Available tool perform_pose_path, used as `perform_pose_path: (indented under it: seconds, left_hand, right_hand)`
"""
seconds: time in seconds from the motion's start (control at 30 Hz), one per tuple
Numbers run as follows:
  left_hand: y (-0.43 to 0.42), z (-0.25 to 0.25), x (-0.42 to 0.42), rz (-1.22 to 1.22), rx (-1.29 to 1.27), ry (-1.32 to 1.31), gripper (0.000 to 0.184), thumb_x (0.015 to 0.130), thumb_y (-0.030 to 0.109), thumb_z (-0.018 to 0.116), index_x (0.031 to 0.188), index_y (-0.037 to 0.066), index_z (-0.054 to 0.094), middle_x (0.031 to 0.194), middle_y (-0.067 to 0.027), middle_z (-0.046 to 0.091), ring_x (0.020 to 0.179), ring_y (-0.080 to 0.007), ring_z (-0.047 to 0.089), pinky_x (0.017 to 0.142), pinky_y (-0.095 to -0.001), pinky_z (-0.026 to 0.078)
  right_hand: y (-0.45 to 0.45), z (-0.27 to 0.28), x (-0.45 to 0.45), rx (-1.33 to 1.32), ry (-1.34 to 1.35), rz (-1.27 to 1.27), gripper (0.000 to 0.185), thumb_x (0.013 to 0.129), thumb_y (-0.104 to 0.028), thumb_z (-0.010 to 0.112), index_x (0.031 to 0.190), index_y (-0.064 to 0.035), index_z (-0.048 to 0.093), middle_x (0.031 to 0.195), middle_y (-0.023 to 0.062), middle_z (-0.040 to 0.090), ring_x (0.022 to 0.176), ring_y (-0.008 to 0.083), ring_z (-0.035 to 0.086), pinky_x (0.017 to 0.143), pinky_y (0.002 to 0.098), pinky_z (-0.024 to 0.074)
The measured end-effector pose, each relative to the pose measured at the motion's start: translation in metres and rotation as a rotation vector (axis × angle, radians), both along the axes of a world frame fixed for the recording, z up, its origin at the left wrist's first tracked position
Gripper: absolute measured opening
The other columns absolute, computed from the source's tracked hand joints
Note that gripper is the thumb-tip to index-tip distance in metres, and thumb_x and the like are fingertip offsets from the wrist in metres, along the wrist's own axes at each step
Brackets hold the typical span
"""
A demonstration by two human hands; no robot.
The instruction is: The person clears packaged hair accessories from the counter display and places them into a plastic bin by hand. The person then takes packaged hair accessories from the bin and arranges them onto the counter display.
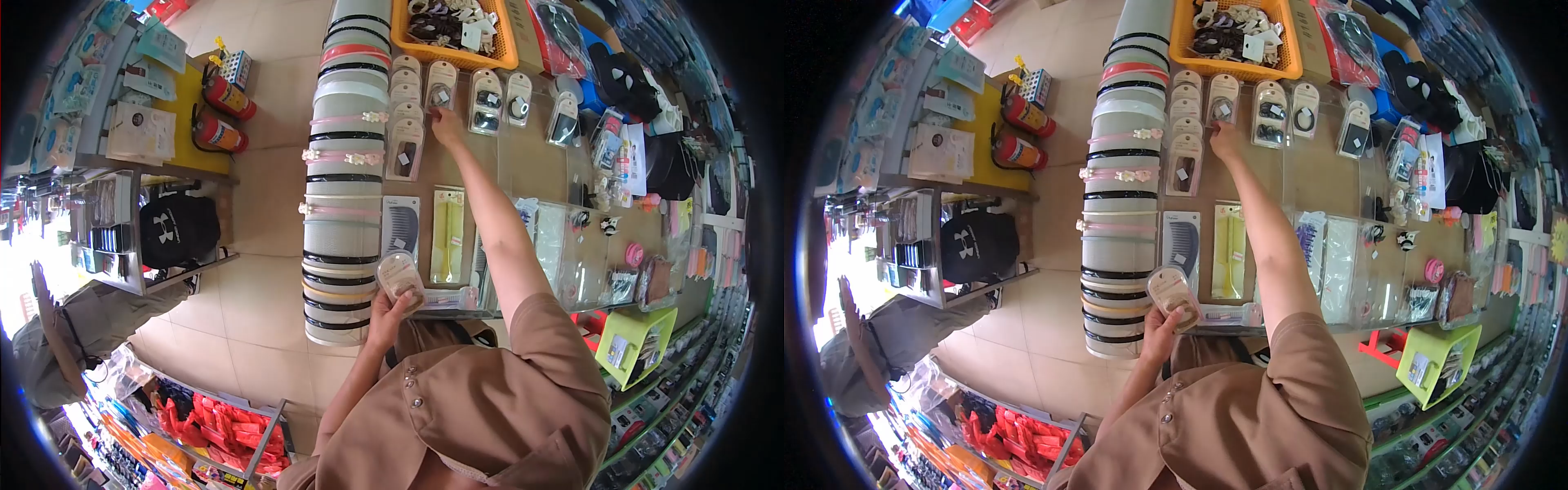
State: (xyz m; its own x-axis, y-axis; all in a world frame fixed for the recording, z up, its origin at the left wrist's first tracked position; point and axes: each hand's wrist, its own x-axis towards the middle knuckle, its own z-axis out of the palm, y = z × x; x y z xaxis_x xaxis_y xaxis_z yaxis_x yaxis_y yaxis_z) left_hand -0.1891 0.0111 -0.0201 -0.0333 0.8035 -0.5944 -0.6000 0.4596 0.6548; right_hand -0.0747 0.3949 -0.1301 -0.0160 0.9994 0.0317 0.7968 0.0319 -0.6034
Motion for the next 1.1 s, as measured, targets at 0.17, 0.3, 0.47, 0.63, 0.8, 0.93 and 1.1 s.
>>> perform_pose_path:
  seconds: [0.17, 0.3, 0.47, 0.63, 0.8, 0.93, 1.1]
  left_hand:
    - [0.004, 0.001, -0.001, -0.034, 0.030, 0.046, 0.026, 0.085, 0.010, 0.056, 0.108, 0.001, 0.052, 0.101, -0.0049, 0.059, 0.092, -0.0106, 0.054, 0.082, -0.0255, 0.043]
    - [0.006, 0.004, -0.001, -0.024, 0.015, -0.011, 0.025, 0.085, 0.010, 0.057, 0.108, 0.001, 0.053, 0.101, -0.0049, 0.060, 0.091, -0.0106, 0.055, 0.081, -0.0254, 0.044]
    - [0.007, 0.007, 0.000, -0.023, 0.009, 0.005, 0.024, 0.084, 0.011, 0.057, 0.106, 0.001, 0.053, 0.099, -0.0055, 0.060, 0.090, -0.0113, 0.056, 0.080, -0.0255, 0.044]
    - [0.007, 0.007, -0.001, -0.042, 0.024, 0.007, 0.025, 0.084, 0.012, 0.057, 0.106, 0.000, 0.053, 0.099, -0.0058, 0.060, 0.090, -0.0117, 0.056, 0.080, -0.0259, 0.044]
    - [0.006, 0.007, 0.000, -0.010, 0.026, 0.026, 0.025, 0.085, 0.012, 0.057, 0.106, 0.000, 0.053, 0.099, -0.0058, 0.060, 0.090, -0.0117, 0.056, 0.081, -0.0258, 0.044]
    - [0.005, 0.006, 0.001, -0.033, 0.034, 0.065, 0.026, 0.085, 0.012, 0.056, 0.107, 0.000, 0.052, 0.099, -0.0055, 0.060, 0.090, -0.0115, 0.056, 0.081, -0.0257, 0.044]
    - [0.005, 0.008, 0.004, -0.020, 0.039, 0.053, 0.027, 0.085, 0.012, 0.056, 0.108, 0.000, 0.052, 0.099, -0.0057, 0.060, 0.089, -0.0114, 0.056, 0.080, -0.0255, 0.044]
  right_hand:
    - [-0.004, 0.003, 0.004, 0.054, -0.022, 0.037, 0.025, 0.075, -0.013, 0.054, 0.098, -0.0113, 0.062, 0.092, 0.0131, 0.062, 0.088, 0.0309, 0.058, 0.079, 0.0386, 0.0463]
    - [-0.013, 0.009, 0.013, 0.060, -0.007, 0.049, 0.024, 0.071, -0.012, 0.059, 0.095, -0.0109, 0.062, 0.090, 0.0116, 0.062, 0.089, 0.0283, 0.057, 0.081, 0.0373, 0.0445]
    - [-0.035, 0.015, 0.036, 0.173, 0.009, -0.255, 0.022, 0.065, -0.009, 0.062, 0.087, -0.0090, 0.060, 0.089, 0.0125, 0.057, 0.093, 0.0303, 0.051, 0.082, 0.0381, 0.0418]
    - [-0.041, 0.005, 0.066, 0.042, -0.033, -0.354, 0.026, 0.065, -0.010, 0.064, 0.091, -0.0088, 0.058, 0.091, 0.0135, 0.056, 0.096, 0.0315, 0.048, 0.085, 0.0379, 0.0398]
    - [-0.037, 0.006, 0.073, 0.068, 0.044, -0.290, 0.024, 0.069, -0.013, 0.062, 0.092, -0.0078, 0.059, 0.095, 0.0159, 0.057, 0.100, 0.0321, 0.047, 0.087, 0.0384, 0.0388]
    - [-0.035, 0.002, 0.076, 0.042, 0.010, -0.279, 0.024, 0.071, -0.016, 0.062, 0.093, -0.0074, 0.059, 0.094, 0.0161, 0.058, 0.100, 0.0318, 0.048, 0.087, 0.0383, 0.0394]
    - [-0.058, 0.021, 0.059, -0.074, 0.030, -0.181, 0.034, 0.072, -0.023, 0.065, 0.099, -0.0052, 0.058, 0.097, 0.0143, 0.059, 0.094, 0.0254, 0.054, 0.080, 0.0338, 0.0441]
